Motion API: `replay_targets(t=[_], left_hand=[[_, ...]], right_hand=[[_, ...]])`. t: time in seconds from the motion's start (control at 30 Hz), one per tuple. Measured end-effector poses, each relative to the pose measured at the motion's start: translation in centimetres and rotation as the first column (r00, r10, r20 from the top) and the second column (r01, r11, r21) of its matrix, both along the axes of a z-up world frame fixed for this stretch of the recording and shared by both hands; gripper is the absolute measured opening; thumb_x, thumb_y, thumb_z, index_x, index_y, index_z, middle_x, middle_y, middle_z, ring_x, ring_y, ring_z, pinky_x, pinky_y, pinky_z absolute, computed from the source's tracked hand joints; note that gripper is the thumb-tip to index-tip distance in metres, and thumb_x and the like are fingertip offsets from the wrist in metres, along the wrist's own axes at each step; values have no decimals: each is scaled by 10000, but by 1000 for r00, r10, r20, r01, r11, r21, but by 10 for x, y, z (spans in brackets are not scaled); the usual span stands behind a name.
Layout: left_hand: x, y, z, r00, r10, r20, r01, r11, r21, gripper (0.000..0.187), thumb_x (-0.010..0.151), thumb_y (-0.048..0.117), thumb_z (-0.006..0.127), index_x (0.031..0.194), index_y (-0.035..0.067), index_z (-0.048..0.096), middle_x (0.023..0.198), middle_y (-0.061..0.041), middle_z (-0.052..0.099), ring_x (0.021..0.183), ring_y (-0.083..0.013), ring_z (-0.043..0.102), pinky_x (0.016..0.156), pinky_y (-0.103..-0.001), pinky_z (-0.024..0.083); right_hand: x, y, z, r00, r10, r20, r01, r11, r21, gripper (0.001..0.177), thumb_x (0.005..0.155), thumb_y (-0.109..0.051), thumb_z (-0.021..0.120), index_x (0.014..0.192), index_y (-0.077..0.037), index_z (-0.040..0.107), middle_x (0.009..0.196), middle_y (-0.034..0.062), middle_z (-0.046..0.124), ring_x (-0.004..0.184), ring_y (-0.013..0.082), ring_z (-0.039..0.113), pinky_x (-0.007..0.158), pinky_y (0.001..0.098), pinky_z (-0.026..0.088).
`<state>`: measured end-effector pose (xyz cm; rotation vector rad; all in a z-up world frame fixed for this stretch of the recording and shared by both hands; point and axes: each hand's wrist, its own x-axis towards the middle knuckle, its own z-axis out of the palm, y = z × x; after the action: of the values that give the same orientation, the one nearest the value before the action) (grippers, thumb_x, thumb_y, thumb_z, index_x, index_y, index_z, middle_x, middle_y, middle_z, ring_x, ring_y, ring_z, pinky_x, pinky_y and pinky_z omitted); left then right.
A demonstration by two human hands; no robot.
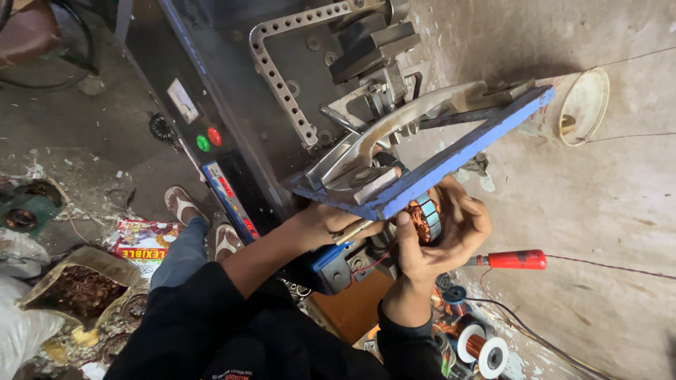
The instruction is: The person operates a motor winding machine, feeding copper wire onto a cylindrical core mounted on the device. They repeatedly press a green button to advance the winding cycle and manually adjust the wire and core between cycles.
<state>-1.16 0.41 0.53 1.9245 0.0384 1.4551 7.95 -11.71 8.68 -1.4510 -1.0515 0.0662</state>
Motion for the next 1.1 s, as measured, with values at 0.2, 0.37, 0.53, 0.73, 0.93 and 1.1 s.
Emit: replay_targets(t=[0.2, 0.37, 0.53, 0.73, 0.93, 1.1], left_hand=[[0, -1, 3, 999, 55, -2, -55, 998, 7, 475, 967, 105, 786, 1409, 93, 612, 1469, -86, 569, 1351, -317, 601, 1188, -549, 464], [-1, -1, 5, 997, 77, -30, -76, 996, 35, 492, 966, 131, 796, 1413, 73, 601, 1467, -114, 566, 1361, -347, 583, 1196, -581, 437], [0, -1, 9, 997, 81, -20, -81, 997, 15, 482, 964, 145, 828, 1396, 83, 622, 1440, -93, 602, 1348, -309, 604, 1192, -527, 463], [-2, 5, 15, 998, 30, 55, -27, 998, -51, 470, 939, 120, 853, 1350, 62, 632, 1405, -135, 607, 1329, -340, 607, 1188, -515, 464], [-4, 4, 16, 998, -35, 61, 40, 996, -77, 480, 936, 83, 844, 1357, 40, 618, 1429, -166, 594, 1380, -359, 577, 1240, -538, 422], [-1, 3, 14, 997, -17, 69, 21, 997, -71, 487, 953, 85, 821, 1371, -18, 592, 1443, -211, 579, 1399, -402, 551, 1246, -520, 422]], right_hand=[[1, 2, 1, 999, -9, 34, 9, 1000, 1, 692, 885, 71, 765, 1444, -56, 379, 1354, 265, 579, 1278, 266, 617, 1128, 397, 517], [2, 4, 1, 999, 9, 47, -9, 1000, 8, 687, 877, 80, 762, 1429, -54, 376, 1317, 279, 593, 1230, 266, 639, 1094, 383, 536], [2, 4, 1, 997, 4, 79, -4, 1000, -1, 678, 869, 86, 754, 1417, -48, 378, 1294, 288, 601, 1205, 263, 644, 1073, 365, 530], [5, 4, -1, 996, 19, 87, -20, 1000, 8, 614, 890, 77, 754, 1367, -53, 390, 1315, 301, 605, 1143, 239, 658, 1014, 344, 546], [4, 11, 2, 973, -6, 231, 6, 1000, 2, 535, 909, 44, 742, 1317, -43, 406, 1319, 302, 604, 1153, 261, 645, 1035, 376, 525], [1, 16, 14, 842, -60, 536, 126, 988, -87, 320, 887, 26, 716, 1182, 20, 592, 1277, 262, 652, 1197, 370, 649, 1052, 440, 510]])
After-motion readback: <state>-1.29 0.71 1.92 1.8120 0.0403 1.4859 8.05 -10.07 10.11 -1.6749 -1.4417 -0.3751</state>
